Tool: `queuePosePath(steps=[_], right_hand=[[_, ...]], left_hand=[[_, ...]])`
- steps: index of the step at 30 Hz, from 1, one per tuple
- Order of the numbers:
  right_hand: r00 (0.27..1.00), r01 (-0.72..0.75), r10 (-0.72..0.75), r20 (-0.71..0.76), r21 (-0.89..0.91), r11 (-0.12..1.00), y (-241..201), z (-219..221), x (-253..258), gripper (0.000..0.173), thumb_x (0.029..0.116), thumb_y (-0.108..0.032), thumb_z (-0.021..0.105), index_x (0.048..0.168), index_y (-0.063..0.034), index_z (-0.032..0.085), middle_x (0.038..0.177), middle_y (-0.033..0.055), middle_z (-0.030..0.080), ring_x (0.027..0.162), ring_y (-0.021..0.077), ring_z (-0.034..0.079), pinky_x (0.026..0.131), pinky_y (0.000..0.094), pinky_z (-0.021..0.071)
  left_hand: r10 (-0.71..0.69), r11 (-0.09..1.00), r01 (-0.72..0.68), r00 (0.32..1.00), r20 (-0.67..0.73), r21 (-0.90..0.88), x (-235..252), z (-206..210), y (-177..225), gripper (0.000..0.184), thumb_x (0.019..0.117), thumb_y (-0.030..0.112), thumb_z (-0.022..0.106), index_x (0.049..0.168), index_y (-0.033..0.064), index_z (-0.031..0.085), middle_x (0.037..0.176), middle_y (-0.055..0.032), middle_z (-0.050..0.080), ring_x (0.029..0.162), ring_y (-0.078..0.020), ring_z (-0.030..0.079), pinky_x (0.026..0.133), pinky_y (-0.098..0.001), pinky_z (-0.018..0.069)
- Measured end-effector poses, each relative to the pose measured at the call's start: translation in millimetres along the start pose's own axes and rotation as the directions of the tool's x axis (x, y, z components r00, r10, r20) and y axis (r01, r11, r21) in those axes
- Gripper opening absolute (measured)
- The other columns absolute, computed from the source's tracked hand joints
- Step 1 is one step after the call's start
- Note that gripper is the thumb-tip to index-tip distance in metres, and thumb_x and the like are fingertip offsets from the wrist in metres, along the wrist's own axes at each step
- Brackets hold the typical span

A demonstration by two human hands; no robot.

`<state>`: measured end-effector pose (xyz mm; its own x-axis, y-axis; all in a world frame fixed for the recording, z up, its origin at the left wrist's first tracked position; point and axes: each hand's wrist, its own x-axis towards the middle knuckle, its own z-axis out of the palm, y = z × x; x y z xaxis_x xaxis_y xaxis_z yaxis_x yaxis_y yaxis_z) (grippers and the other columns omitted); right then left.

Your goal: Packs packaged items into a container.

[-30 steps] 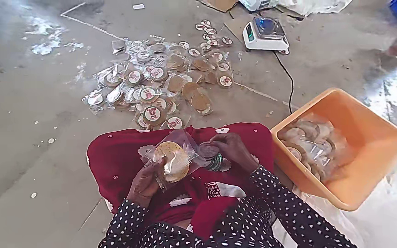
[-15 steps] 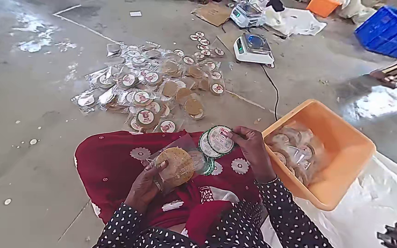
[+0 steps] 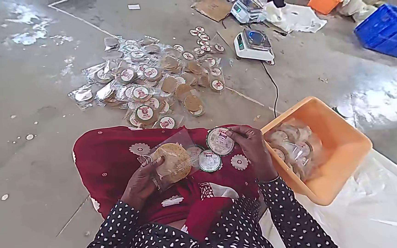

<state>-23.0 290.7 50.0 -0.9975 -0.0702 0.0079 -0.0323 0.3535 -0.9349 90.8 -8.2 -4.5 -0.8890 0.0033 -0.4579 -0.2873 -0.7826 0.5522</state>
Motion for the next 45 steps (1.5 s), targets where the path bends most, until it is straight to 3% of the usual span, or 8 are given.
queuePosePath(steps=[16,25,31,35,38,40,42,45], right_hand=[[0.942,-0.095,0.026,0.336,0.192,0.977,-29,47,-3,0.008,0.0948,-0.001,0.069,0.098,-0.0001,0.076,0.078,0.0025,0.073,0.06,0.0025,0.062,0.055,0.0175,0.0523],[0.915,-0.004,-0.011,0.403,0.037,0.999,-32,55,-4,0.006,0.0912,-0.005,0.075,0.096,-0.004,0.072,0.079,0.001,0.071,0.062,0.0047,0.062,0.057,0.0197,0.0519],[0.838,0.109,-0.092,0.538,0.001,0.994,-31,65,-13,0.009,0.095,-0.004,0.066,0.096,-0.0044,0.076,0.089,-0.0019,0.072,0.076,-0.0007,0.063,0.072,0.0178,0.0533],[0.715,0.403,-0.28,0.641,-0.051,0.914,-34,60,-17,0.022,0.0991,-0.003,0.055,0.106,0.0007,0.075,0.109,0.013,0.069,0.105,0.0173,0.065,0.094,0.035,0.0534],[0.861,0.287,-0.281,0.425,0.052,0.957,-40,53,-26,0.025,0.1004,-0.016,0.06,0.115,0.0004,0.071,0.111,0.0123,0.068,0.107,0.0179,0.064,0.096,0.036,0.0526],[0.966,0.116,-0.137,0.221,0.103,0.988,-42,53,-34,0.058,0.0884,-0.027,0.077,0.137,-0.0027,0.058,0.128,0.016,0.062,0.116,0.0234,0.061,0.096,0.0416,0.0534],[0.971,-0.026,-0.002,0.238,0.115,0.993,-37,54,-40,0.082,0.084,-0.03,0.084,0.15,-0.0021,0.044,0.138,0.0185,0.058,0.12,0.0232,0.06,0.098,0.0395,0.0526],[0.98,-0.098,0.031,0.198,0.337,0.937,-18,62,-44,0.03,0.0912,-0.011,0.074,0.113,0.0071,0.063,0.092,0.0099,0.067,0.078,0.01,0.063,0.072,0.0268,0.0541]], left_hand=[[0.008,1.0,-0.009,0.999,0.031,0.021,1,4,-7,0.027,0.0919,-0.005,0.061,0.119,-0.0003,0.061,0.101,-0.0151,0.073,0.091,-0.023,0.073,0.083,-0.0413,0.0622],[0.001,1.0,-0.003,0.997,0.077,0.023,1,0,-7,0.027,0.0946,0.0,0.06,0.122,0.0007,0.061,0.104,-0.0138,0.073,0.094,-0.022,0.073,0.086,-0.0408,0.0616],[-0.037,0.998,0.032,0.994,0.101,0.055,0,7,-12,0.025,0.0961,0.001,0.058,0.12,-0.0004,0.061,0.103,-0.0145,0.074,0.093,-0.0226,0.074,0.086,-0.041,0.062],[-0.049,0.987,0.033,0.993,0.103,0.156,-5,4,-13,0.043,0.0926,0.006,0.064,0.133,0.0015,0.051,0.109,-0.0138,0.072,0.097,-0.0229,0.072,0.086,-0.0418,0.0618],[-0.054,0.983,0.048,0.998,0.032,0.178,-2,1,-21,0.039,0.0955,0.008,0.059,0.134,0.0049,0.052,0.109,-0.013,0.072,0.096,-0.0223,0.073,0.083,-0.0424,0.0627],[-0.036,0.984,0.034,0.999,0.008,0.173,1,2,-24,0.035,0.095,0.011,0.058,0.13,0.0088,0.053,0.106,-0.0083,0.073,0.094,-0.0176,0.073,0.08,-0.0382,0.0635],[-0.024,0.991,0.021,0.999,0.022,0.129,6,7,-25,0.032,0.0935,0.012,0.062,0.125,0.0102,0.057,0.104,-0.0074,0.074,0.093,-0.0169,0.074,0.08,-0.0371,0.0639],[-0.018,0.996,0.009,0.995,0.096,0.091,13,27,-29,0.025,0.0928,0.01,0.063,0.117,0.0105,0.06,0.103,-0.0076,0.075,0.093,-0.0175,0.074,0.08,-0.0376,0.0639]])
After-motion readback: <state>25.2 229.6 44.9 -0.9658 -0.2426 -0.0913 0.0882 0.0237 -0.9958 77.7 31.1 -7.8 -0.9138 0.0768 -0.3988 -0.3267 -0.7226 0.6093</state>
